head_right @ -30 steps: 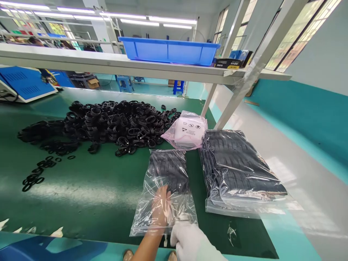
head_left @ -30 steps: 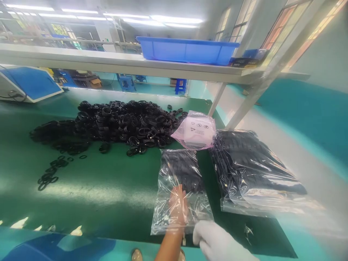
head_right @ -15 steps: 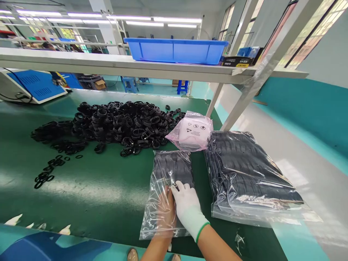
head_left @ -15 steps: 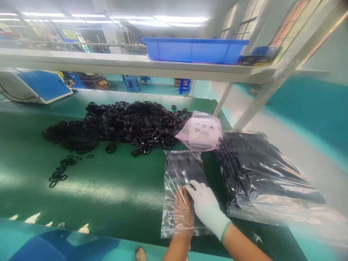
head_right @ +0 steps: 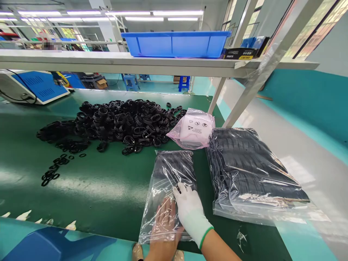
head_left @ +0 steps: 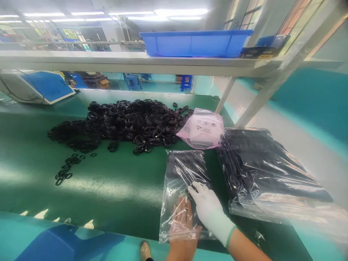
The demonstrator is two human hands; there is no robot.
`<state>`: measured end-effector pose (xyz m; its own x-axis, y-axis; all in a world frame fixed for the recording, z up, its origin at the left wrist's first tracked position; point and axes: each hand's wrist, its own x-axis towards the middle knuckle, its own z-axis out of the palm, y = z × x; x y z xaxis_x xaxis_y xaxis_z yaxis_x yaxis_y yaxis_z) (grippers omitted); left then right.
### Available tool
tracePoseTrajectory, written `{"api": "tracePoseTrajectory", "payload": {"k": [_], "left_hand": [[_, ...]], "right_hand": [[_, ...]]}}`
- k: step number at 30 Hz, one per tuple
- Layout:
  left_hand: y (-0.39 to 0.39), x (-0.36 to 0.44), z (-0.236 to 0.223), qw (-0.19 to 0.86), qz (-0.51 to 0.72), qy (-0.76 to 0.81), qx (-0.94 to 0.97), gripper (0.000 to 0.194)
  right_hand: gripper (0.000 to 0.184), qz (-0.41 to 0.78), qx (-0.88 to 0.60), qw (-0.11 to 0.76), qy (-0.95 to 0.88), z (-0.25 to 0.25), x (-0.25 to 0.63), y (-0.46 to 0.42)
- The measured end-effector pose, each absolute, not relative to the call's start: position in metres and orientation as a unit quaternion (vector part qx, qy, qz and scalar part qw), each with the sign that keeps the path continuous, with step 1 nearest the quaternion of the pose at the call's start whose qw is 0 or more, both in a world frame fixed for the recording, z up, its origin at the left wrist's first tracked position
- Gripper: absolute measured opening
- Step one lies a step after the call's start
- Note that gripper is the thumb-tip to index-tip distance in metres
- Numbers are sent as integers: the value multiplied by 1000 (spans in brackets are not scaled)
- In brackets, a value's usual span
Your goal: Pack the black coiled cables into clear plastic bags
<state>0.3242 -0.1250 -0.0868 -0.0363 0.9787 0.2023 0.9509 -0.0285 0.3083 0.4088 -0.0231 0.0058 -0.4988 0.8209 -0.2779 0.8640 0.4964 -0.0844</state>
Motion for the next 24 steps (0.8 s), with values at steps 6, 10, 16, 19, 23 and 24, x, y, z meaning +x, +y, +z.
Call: {"api": "tracePoseTrajectory", "payload": {"k": [6, 10, 16, 19, 23, 24], "left_hand": [[-149, 345, -98, 12, 198, 655, 729, 64], [-148, 336, -99, -7, 163, 596, 786, 66], [-156, 330, -105, 21, 130, 579, 805, 70], [-156, 330, -102, 33, 129, 581, 803, 69], [-160, 329, -94, 7, 162, 574, 802, 64], [-165, 329, -92, -11, 180, 575, 798, 61]], "right_hand": [[55, -158, 541, 12, 826, 18, 413, -54], [37, -189, 549, 57, 812, 12, 409, -59], [31, -184, 583, 68, 788, -5, 409, -47], [31, -199, 575, 63, 791, -8, 411, -46], [33, -224, 572, 62, 786, -3, 414, -48], [33, -238, 572, 59, 783, 2, 417, -51]]}}
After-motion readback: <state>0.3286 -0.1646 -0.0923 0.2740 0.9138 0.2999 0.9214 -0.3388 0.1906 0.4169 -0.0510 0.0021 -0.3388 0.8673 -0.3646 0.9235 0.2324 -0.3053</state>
